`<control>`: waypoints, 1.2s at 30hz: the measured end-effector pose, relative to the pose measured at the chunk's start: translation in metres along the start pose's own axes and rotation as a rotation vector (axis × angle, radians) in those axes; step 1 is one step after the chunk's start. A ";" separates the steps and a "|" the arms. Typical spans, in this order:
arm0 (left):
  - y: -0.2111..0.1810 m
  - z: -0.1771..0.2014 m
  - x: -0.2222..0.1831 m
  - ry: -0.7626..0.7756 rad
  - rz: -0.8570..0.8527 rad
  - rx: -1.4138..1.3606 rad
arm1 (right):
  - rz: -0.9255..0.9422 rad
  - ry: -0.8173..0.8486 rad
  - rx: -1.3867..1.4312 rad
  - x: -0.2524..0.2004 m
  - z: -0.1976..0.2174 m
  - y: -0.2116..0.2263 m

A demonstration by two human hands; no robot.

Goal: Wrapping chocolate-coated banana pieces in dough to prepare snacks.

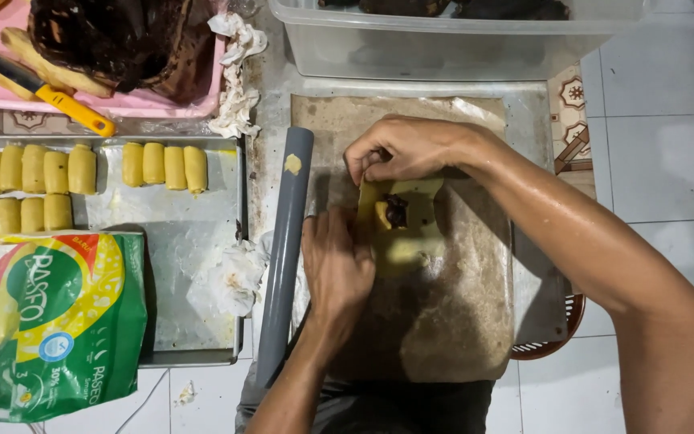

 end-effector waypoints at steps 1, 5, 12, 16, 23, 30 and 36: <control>0.002 -0.002 -0.001 0.001 0.000 -0.001 | -0.001 0.000 0.000 -0.001 0.000 0.002; 0.002 -0.012 -0.005 0.071 0.013 0.018 | 0.014 -0.012 0.016 -0.006 0.001 0.011; -0.001 -0.016 -0.008 0.132 0.106 -0.070 | -0.002 0.012 -0.032 -0.014 0.000 0.007; -0.007 -0.021 -0.009 0.100 0.114 -0.097 | -0.057 0.030 -0.049 -0.018 0.002 0.009; -0.016 -0.050 -0.008 0.003 0.095 -0.059 | -0.084 0.092 -0.073 -0.011 -0.005 0.001; -0.023 -0.040 -0.007 -0.123 0.105 -0.057 | -0.028 0.063 -0.122 -0.008 -0.003 0.004; -0.021 -0.038 -0.009 -0.145 0.125 -0.113 | -0.017 0.055 -0.091 -0.005 -0.006 0.002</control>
Point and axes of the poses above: each hand's wrist, its own x-axis towards the middle knuckle, its own z-axis out of the back of the hand, y = z × x, the point moved 10 cm from there along x, towards the middle knuckle, and after that the axes turned 11 degrees about x, right-handed, at the moved point
